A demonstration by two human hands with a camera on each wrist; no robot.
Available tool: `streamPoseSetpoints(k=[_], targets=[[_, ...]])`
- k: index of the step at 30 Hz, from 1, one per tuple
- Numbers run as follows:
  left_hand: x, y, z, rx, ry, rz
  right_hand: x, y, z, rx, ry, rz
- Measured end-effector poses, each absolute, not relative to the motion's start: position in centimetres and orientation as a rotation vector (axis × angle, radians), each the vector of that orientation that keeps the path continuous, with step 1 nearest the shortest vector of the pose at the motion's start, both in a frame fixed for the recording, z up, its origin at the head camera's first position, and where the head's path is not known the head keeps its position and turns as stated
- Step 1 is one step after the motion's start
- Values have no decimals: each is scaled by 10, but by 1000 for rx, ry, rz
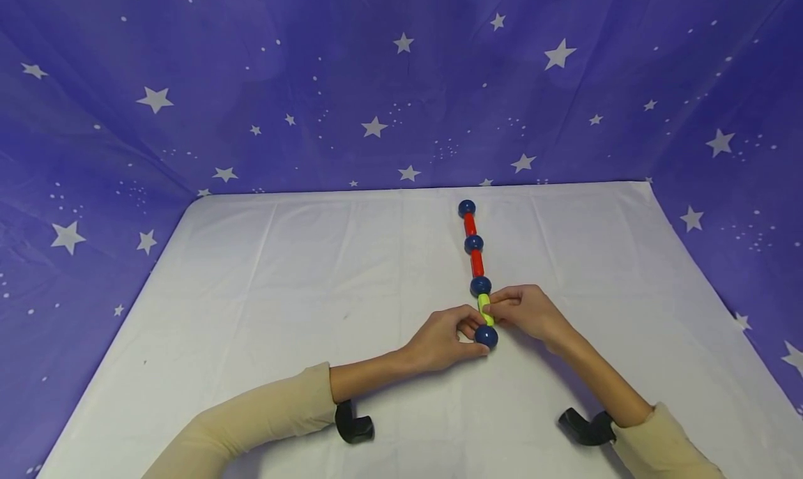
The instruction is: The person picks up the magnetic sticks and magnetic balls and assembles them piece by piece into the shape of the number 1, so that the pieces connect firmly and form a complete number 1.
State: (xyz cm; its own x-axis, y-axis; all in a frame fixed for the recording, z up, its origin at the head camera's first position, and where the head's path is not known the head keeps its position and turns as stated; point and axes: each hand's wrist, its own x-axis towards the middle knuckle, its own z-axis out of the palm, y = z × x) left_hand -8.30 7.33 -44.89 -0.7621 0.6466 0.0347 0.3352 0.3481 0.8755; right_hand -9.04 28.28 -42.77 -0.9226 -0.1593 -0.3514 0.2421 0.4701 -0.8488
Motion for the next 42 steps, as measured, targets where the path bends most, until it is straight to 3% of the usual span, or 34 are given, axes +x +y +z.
streamPoseSetpoints(k=[42], targets=[[-85,74,-451,893,2324,1412,-90,276,-430,54,2420,-1430]])
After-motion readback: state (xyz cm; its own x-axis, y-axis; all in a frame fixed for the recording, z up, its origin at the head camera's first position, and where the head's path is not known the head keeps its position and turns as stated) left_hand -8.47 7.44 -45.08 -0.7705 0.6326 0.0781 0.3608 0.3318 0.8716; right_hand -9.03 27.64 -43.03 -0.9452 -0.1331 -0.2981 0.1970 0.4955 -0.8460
